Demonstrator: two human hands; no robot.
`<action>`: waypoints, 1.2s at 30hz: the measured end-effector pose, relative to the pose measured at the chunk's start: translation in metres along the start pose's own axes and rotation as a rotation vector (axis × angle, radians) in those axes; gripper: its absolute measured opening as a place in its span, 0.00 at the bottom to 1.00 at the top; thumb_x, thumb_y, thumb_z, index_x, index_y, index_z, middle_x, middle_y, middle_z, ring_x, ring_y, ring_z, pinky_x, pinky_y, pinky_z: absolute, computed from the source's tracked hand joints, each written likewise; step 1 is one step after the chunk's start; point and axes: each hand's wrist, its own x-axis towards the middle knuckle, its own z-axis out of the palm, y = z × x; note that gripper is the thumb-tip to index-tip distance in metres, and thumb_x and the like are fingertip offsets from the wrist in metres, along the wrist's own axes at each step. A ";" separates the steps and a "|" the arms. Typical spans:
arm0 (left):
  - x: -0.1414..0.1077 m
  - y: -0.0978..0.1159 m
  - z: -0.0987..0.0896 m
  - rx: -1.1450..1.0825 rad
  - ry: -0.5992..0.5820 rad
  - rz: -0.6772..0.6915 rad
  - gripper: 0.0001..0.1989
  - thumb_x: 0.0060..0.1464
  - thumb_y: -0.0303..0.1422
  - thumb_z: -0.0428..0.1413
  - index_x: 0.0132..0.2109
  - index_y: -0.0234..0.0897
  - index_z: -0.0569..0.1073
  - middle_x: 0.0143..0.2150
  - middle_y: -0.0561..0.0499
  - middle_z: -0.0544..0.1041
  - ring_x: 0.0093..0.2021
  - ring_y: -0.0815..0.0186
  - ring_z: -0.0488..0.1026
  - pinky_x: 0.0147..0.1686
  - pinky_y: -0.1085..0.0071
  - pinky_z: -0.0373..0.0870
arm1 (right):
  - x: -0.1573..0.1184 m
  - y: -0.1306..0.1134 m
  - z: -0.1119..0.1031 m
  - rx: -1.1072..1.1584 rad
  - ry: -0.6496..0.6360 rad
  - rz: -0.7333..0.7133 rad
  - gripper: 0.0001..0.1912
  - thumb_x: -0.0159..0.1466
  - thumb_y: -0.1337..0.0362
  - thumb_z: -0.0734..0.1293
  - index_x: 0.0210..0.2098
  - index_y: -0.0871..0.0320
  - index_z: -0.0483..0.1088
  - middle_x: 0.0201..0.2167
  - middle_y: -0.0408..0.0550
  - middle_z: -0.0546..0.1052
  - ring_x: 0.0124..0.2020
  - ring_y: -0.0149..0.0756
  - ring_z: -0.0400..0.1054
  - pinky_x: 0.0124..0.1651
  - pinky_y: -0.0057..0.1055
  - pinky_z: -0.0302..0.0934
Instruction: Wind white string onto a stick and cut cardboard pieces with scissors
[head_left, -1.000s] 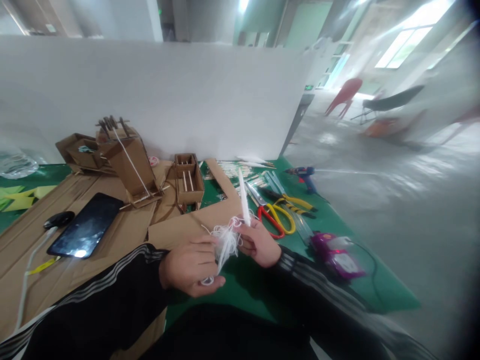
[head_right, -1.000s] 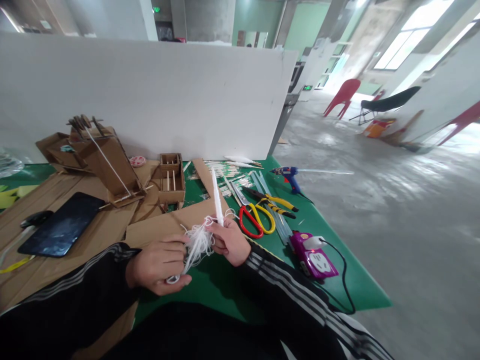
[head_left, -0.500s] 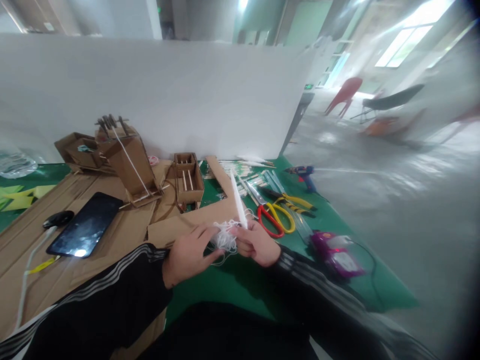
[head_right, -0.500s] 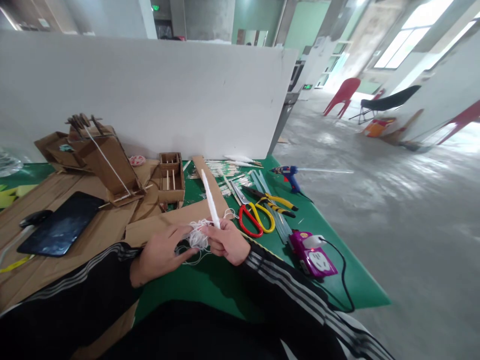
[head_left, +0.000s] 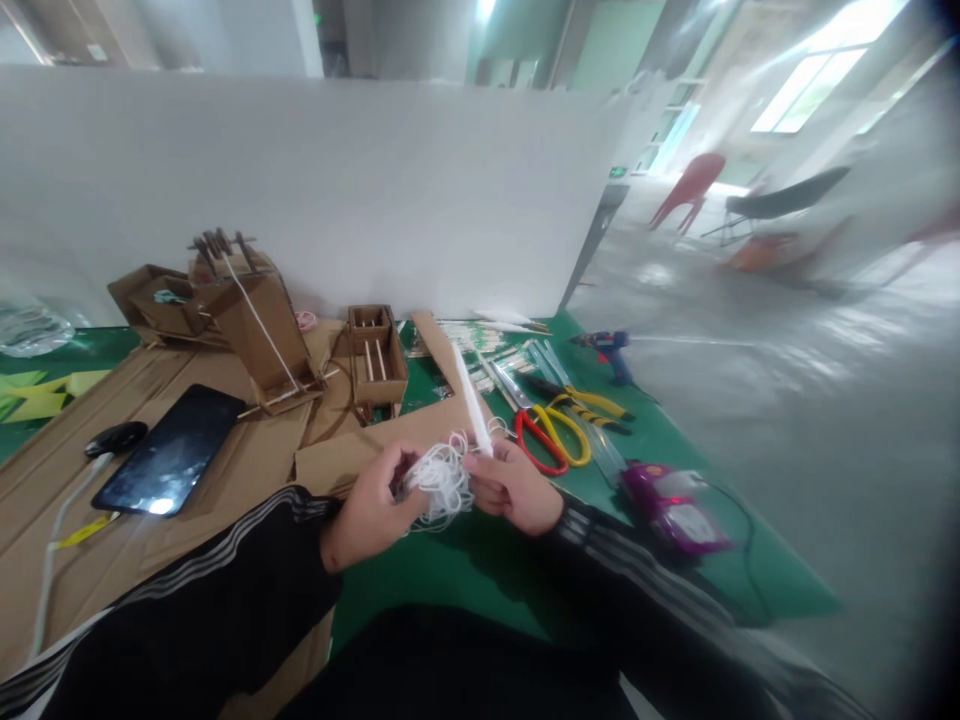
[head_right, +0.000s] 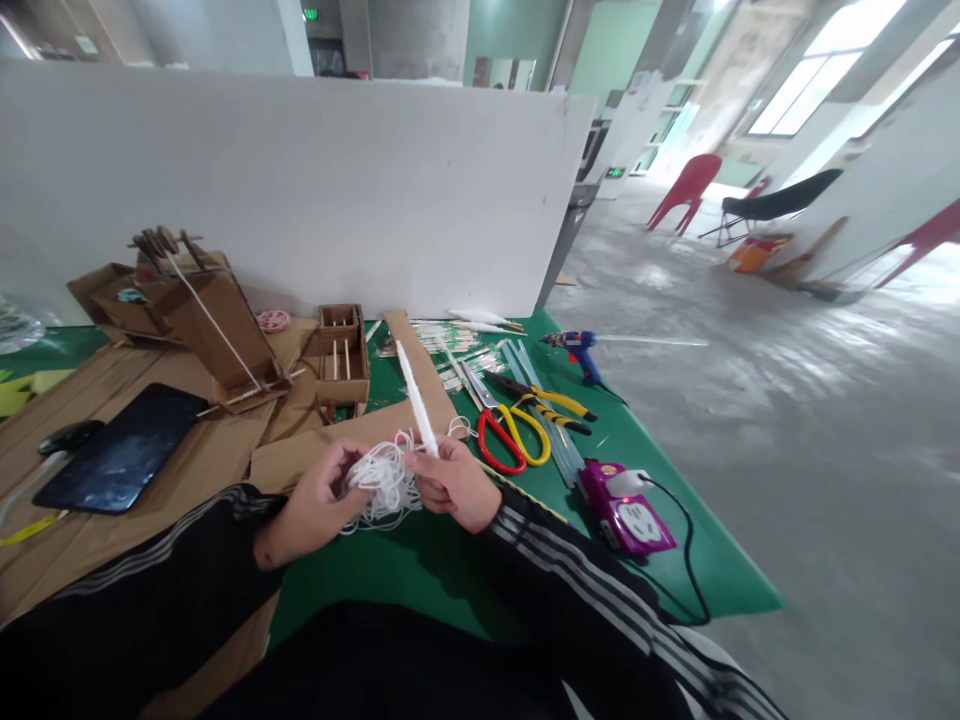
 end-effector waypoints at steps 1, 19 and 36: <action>0.001 0.000 0.001 -0.038 -0.002 -0.016 0.12 0.54 0.25 0.52 0.47 0.37 0.65 0.39 0.50 0.73 0.36 0.66 0.71 0.35 0.73 0.68 | -0.001 0.000 0.001 -0.013 -0.008 0.002 0.19 0.55 0.57 0.73 0.43 0.57 0.68 0.12 0.27 0.53 0.12 0.19 0.37 0.13 0.18 0.34; 0.002 -0.003 0.003 -0.385 -0.151 -0.171 0.14 0.55 0.36 0.58 0.47 0.35 0.69 0.39 0.49 0.73 0.38 0.63 0.70 0.39 0.70 0.68 | -0.004 0.001 0.009 -0.503 -0.010 -0.240 0.21 0.58 0.63 0.70 0.49 0.60 0.66 0.37 0.45 0.73 0.35 0.34 0.68 0.39 0.31 0.64; 0.006 0.000 0.006 -0.784 -0.087 -0.436 0.15 0.57 0.40 0.57 0.46 0.34 0.71 0.35 0.50 0.74 0.31 0.69 0.70 0.32 0.74 0.67 | -0.006 -0.003 0.012 -0.586 0.027 -0.237 0.14 0.57 0.71 0.65 0.43 0.57 0.61 0.30 0.38 0.67 0.23 0.24 0.59 0.25 0.23 0.57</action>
